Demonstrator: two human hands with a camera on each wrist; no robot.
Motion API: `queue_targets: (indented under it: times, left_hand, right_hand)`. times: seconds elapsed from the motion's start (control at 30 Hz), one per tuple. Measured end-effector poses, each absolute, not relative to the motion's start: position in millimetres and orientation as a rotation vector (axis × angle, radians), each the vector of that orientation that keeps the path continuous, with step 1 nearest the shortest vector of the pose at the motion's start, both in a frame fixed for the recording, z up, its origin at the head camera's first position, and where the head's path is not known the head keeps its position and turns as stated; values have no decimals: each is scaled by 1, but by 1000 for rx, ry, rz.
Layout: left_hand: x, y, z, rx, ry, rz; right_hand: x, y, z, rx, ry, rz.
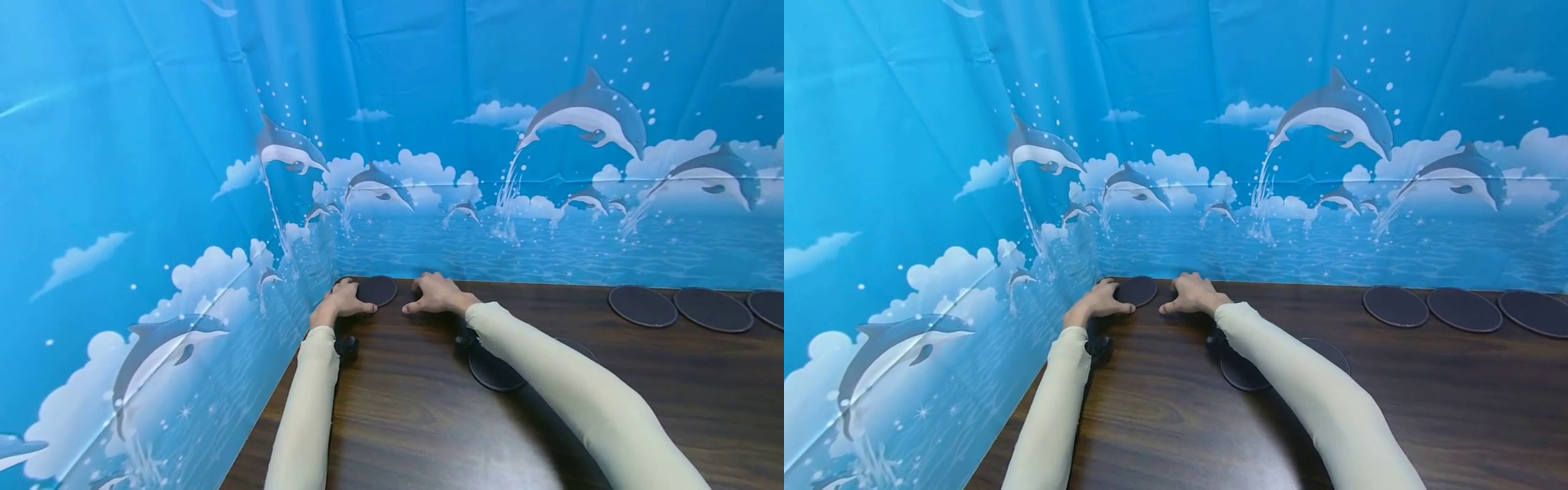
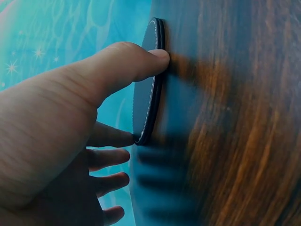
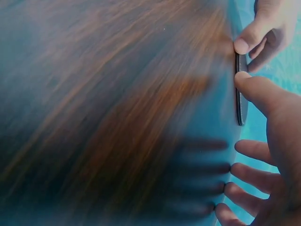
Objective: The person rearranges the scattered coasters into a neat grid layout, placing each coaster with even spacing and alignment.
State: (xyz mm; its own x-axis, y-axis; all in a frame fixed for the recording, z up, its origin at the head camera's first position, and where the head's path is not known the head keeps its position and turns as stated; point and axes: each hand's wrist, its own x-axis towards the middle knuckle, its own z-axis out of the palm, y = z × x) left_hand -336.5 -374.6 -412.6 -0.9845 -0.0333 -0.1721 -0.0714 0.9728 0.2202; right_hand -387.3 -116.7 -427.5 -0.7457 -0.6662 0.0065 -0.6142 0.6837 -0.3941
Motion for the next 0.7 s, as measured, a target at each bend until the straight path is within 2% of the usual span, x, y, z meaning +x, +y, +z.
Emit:
queue_targets:
  times: [0.7]
  left_hand:
    - [-338,-374,-415,-77,2944,412]
  right_hand:
    - [-393,-150,-439,-914,2882,-430]
